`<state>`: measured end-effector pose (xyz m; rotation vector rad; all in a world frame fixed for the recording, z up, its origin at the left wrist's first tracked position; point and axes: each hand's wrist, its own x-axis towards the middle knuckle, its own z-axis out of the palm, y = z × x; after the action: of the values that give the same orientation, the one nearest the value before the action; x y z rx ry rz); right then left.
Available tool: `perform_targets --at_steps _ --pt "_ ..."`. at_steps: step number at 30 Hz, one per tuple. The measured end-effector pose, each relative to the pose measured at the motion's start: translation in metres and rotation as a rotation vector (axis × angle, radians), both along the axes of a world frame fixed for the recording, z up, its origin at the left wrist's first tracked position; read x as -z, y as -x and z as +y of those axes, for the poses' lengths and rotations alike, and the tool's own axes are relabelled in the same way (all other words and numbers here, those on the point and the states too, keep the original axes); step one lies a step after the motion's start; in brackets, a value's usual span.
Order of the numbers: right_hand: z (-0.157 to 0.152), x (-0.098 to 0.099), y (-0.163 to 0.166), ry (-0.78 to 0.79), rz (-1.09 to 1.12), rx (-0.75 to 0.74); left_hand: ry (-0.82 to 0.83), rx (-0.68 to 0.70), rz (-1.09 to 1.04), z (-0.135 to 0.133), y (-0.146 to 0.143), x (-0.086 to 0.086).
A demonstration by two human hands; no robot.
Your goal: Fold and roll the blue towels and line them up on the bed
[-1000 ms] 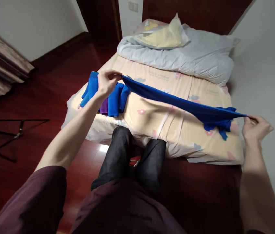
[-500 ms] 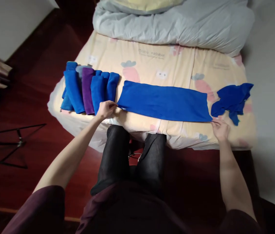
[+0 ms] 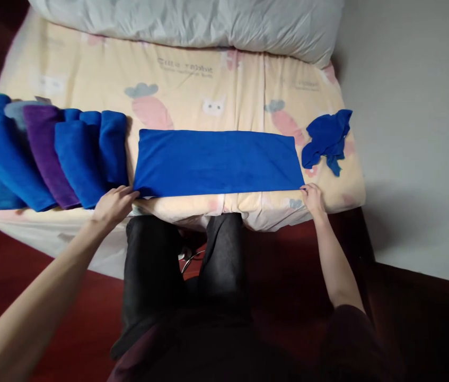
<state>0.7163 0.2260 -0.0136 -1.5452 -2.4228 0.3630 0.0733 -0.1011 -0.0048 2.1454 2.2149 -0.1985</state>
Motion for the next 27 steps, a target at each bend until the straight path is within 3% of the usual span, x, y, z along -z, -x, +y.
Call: perform_targets --at_steps 8,12,15,18,22,24,27 --pt "-0.018 -0.014 -0.002 0.119 -0.154 0.015 0.04 -0.051 0.178 -0.008 -0.012 -0.02" --pt "-0.013 -0.026 0.026 0.16 -0.208 -0.011 0.098 -0.119 0.168 0.007 -0.033 -0.031" --pt "-0.02 -0.032 0.098 0.132 0.043 -0.121 -0.117 -0.18 -0.047 0.042 -0.066 -0.038" --pt "-0.051 -0.033 0.215 0.185 0.343 -0.308 -0.314 -0.158 -0.338 0.091 -0.104 -0.035" --pt "-0.109 -0.021 0.357 0.263 0.293 -0.45 -0.353 -0.081 -0.536 0.137 -0.131 -0.004" --pt "-0.127 -0.008 0.392 0.3 0.229 -0.449 -0.351 -0.099 -0.59 0.139 -0.129 0.019" --pt "-0.126 0.015 0.393 0.335 0.274 -0.43 -0.385 -0.179 -0.639 0.127 -0.118 0.046"
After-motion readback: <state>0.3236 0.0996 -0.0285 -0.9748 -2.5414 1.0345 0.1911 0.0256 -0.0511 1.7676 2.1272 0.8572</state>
